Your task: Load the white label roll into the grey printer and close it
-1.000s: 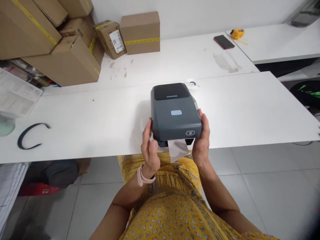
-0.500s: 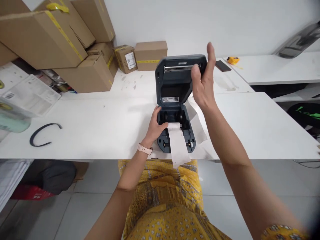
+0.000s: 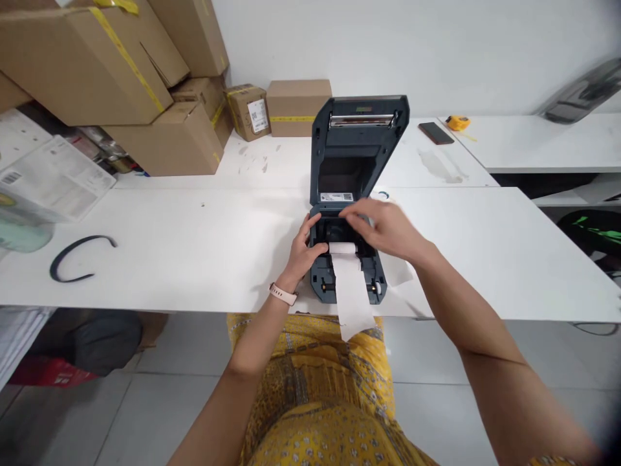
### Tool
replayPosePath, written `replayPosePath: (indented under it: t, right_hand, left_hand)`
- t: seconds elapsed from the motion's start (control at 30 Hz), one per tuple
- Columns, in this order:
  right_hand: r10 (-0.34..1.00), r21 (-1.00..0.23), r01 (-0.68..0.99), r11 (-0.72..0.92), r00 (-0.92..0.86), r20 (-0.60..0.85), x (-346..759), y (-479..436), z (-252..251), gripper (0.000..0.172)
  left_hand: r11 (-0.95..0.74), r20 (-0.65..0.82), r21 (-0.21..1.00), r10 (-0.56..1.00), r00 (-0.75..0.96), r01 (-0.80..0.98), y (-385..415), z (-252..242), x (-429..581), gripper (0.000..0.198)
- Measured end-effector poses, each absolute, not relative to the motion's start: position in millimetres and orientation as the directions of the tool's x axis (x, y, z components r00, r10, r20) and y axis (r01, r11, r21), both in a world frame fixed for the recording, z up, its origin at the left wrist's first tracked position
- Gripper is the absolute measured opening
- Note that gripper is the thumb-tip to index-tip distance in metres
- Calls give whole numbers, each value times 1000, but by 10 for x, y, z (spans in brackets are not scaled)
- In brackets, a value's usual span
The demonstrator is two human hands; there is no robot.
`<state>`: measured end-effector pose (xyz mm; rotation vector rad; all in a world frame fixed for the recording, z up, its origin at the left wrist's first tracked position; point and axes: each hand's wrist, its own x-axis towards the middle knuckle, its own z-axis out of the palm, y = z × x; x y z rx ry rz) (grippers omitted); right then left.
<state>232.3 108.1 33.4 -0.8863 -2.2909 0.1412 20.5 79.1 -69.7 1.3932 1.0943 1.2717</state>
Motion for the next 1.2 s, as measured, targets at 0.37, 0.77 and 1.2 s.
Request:
replayPosePath:
  t: [0.37, 0.77, 1.2]
  right_hand:
    - [590, -270, 586, 764, -804, -76, 2190, 1124, 143, 38]
    - [580, -844, -304, 443, -620, 528, 3204, 1066, 87, 32]
    - [963, -980, 170, -105, -230, -143, 4324, 608, -764, 37]
  left_hand:
    - [-207, 207, 978, 978, -9, -26, 763, -673, 225, 73]
    - [-216, 208, 974, 973, -102, -72, 676, -621, 229, 75]
    - [-238, 229, 969, 965, -127, -60, 679, -607, 249, 68]
